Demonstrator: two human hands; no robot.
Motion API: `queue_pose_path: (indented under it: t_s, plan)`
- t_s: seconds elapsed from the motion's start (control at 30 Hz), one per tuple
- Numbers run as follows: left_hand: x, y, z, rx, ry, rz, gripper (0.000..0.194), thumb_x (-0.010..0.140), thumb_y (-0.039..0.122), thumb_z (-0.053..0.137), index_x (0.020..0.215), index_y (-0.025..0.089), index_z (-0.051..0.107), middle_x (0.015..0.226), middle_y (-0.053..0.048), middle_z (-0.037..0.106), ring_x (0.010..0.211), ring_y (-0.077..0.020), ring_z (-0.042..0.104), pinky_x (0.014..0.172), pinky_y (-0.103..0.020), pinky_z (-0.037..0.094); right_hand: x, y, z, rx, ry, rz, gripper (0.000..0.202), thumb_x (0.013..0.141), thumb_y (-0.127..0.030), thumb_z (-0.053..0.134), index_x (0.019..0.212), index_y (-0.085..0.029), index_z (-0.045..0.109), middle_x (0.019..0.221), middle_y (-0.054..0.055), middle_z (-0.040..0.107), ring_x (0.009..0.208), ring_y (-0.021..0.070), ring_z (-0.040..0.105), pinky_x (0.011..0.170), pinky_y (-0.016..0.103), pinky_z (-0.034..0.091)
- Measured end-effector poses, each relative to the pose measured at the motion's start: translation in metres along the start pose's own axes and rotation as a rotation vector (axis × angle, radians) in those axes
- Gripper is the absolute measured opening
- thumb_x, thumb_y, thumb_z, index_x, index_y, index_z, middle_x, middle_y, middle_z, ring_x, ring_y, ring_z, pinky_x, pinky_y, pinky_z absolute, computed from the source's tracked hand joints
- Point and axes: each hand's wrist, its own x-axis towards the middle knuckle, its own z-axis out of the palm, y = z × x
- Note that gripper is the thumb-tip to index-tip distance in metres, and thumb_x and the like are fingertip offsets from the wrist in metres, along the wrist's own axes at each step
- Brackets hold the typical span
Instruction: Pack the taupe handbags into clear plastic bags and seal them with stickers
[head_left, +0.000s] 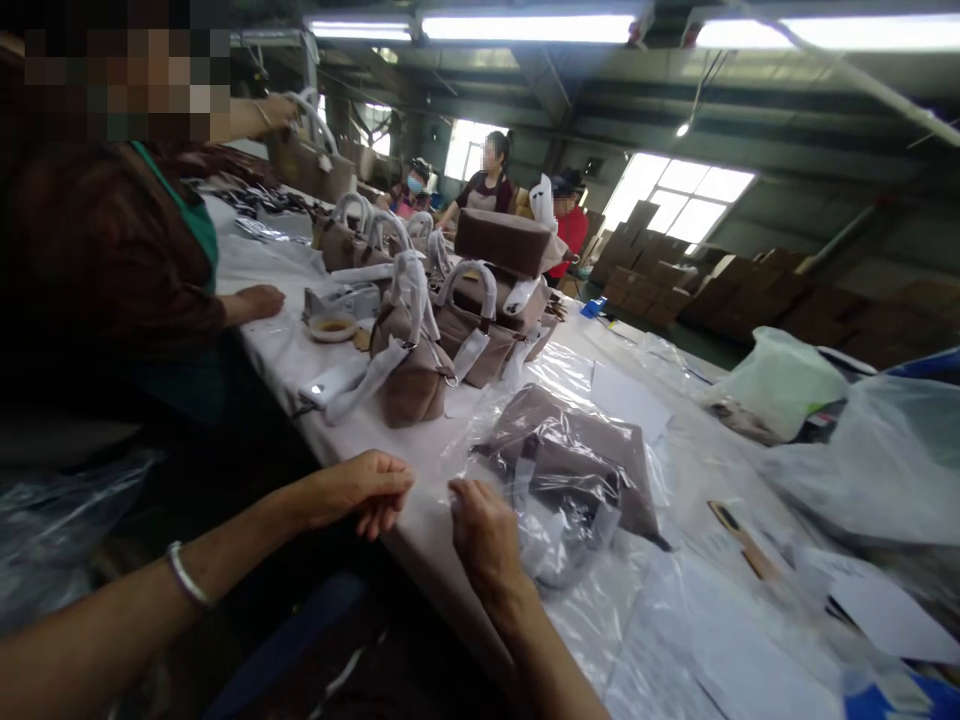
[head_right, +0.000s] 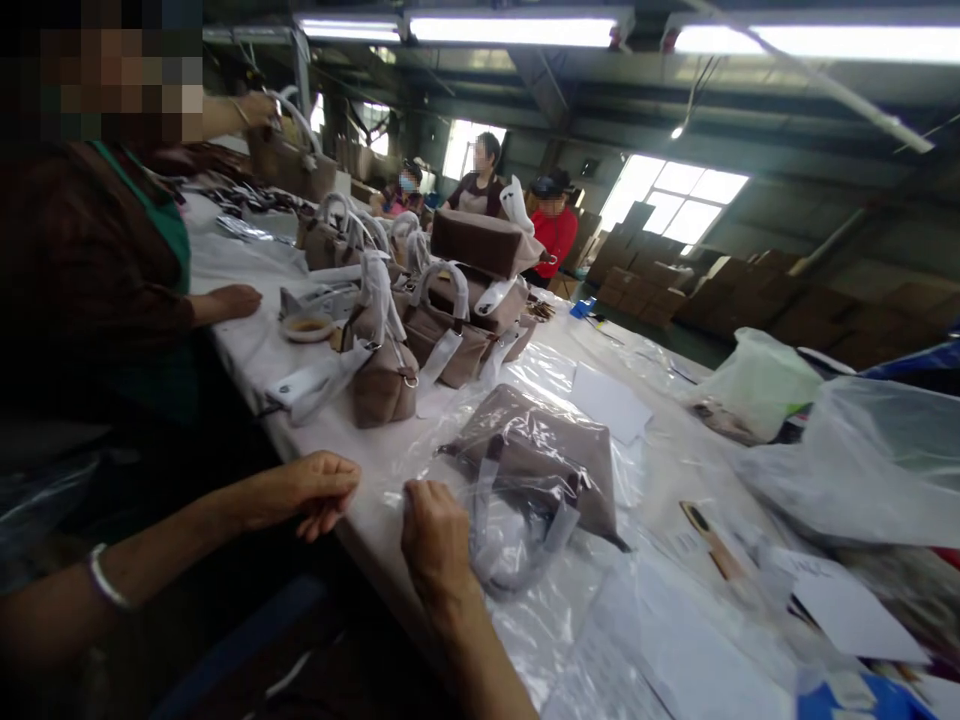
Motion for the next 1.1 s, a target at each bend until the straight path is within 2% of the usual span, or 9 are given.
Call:
queue_pose_path:
  t_s: [0.1, 0.17, 0.23, 0.4, 0.53, 0.7, 0.83, 1.0, 1.1]
  plan:
    - [0.014, 0.013, -0.007, 0.238, 0.185, 0.318, 0.031, 0.077, 0.04, 0.065, 0.1, 0.019, 0.065, 0.102, -0.006, 0.072, 0.092, -0.0218, 0.067, 0.079, -0.032, 0.053, 0.007, 0.016, -0.02, 0.233, 0.029, 0.143, 0.029, 0.097, -0.033, 0.046, 0.082, -0.02, 0.067, 0.077, 0.004, 0.068, 0.071, 0.0181, 0.062, 0.069, 0.028, 0.049]
    - [0.034, 0.02, -0.005, 0.418, 0.241, 0.534, 0.048, 0.075, 0.025, 0.068, 0.123, 0.023, 0.061, 0.134, -0.005, 0.061, 0.126, -0.0241, 0.053, 0.108, -0.037, 0.039, 0.01, 0.021, -0.03, 0.395, 0.007, 0.255, 0.037, 0.096, -0.045, 0.049, 0.077, -0.019, 0.067, 0.071, 0.003, 0.067, 0.066, 0.0171, 0.061, 0.064, 0.027, 0.049]
    - [0.058, 0.025, 0.001, 0.512, 0.22, 0.659, 0.047, 0.077, 0.022, 0.068, 0.124, 0.022, 0.062, 0.139, -0.005, 0.057, 0.133, -0.0243, 0.046, 0.115, -0.037, 0.029, 0.012, 0.021, -0.037, 0.563, 0.003, 0.353, 0.039, 0.092, -0.051, 0.053, 0.081, -0.018, 0.069, 0.073, 0.004, 0.069, 0.069, 0.0184, 0.063, 0.064, 0.028, 0.05]
    - [0.101, 0.033, 0.02, 0.579, 0.122, 0.663, 0.011, 0.085, 0.027, 0.065, 0.081, 0.019, 0.071, 0.084, -0.001, 0.072, 0.088, -0.0181, 0.064, 0.09, -0.027, 0.043, 0.024, 0.018, -0.052, 0.602, 0.175, 0.431, 0.031, 0.083, -0.045, 0.066, 0.098, -0.018, 0.07, 0.085, 0.004, 0.071, 0.077, 0.0206, 0.065, 0.069, 0.031, 0.052]
    - [0.108, 0.04, 0.025, 0.479, 0.123, 0.554, 0.009, 0.081, 0.024, 0.066, 0.077, 0.017, 0.069, 0.073, 0.002, 0.068, 0.072, -0.0135, 0.06, 0.07, -0.021, 0.042, 0.028, 0.024, -0.085, 0.475, 0.316, 0.393, 0.022, 0.082, -0.04, 0.067, 0.082, -0.018, 0.071, 0.074, 0.002, 0.069, 0.069, 0.018, 0.063, 0.067, 0.029, 0.05]
    - [0.117, 0.046, 0.025, 0.353, 0.097, 0.494, 0.011, 0.078, 0.027, 0.066, 0.074, 0.016, 0.067, 0.07, 0.002, 0.065, 0.071, -0.013, 0.058, 0.066, -0.021, 0.042, 0.014, 0.049, -0.124, 0.536, 0.47, 0.543, 0.036, 0.077, -0.049, 0.072, 0.096, -0.019, 0.069, 0.083, 0.004, 0.072, 0.076, 0.0212, 0.068, 0.072, 0.034, 0.055]
    - [0.128, 0.051, 0.034, 0.349, 0.049, 0.465, 0.014, 0.078, 0.03, 0.066, 0.076, 0.016, 0.067, 0.07, 0.002, 0.065, 0.069, -0.0127, 0.057, 0.065, -0.021, 0.041, 0.015, 0.053, -0.12, 0.573, 0.319, 0.556, 0.066, 0.068, -0.047, 0.081, 0.124, -0.022, 0.06, 0.118, 0.01, 0.069, 0.096, 0.0246, 0.068, 0.078, 0.036, 0.056]
    - [0.145, 0.056, 0.041, 0.399, 0.021, 0.468, 0.013, 0.077, 0.029, 0.067, 0.078, 0.016, 0.067, 0.072, 0.002, 0.066, 0.07, -0.013, 0.059, 0.064, -0.021, 0.042, 0.026, 0.062, -0.106, 0.395, 0.226, 0.525, 0.026, 0.082, -0.045, 0.067, 0.082, -0.018, 0.07, 0.071, 0.002, 0.068, 0.066, 0.0183, 0.062, 0.062, 0.029, 0.049]
    - [0.161, 0.054, 0.039, 0.414, 0.034, 0.454, 0.014, 0.079, 0.031, 0.066, 0.078, 0.017, 0.066, 0.071, 0.003, 0.065, 0.069, -0.013, 0.059, 0.062, -0.021, 0.042, 0.026, 0.08, -0.108, 0.108, 0.204, 0.388, 0.022, 0.09, -0.035, 0.059, 0.079, -0.02, 0.071, 0.074, 0.002, 0.067, 0.071, 0.0186, 0.061, 0.069, 0.031, 0.047]
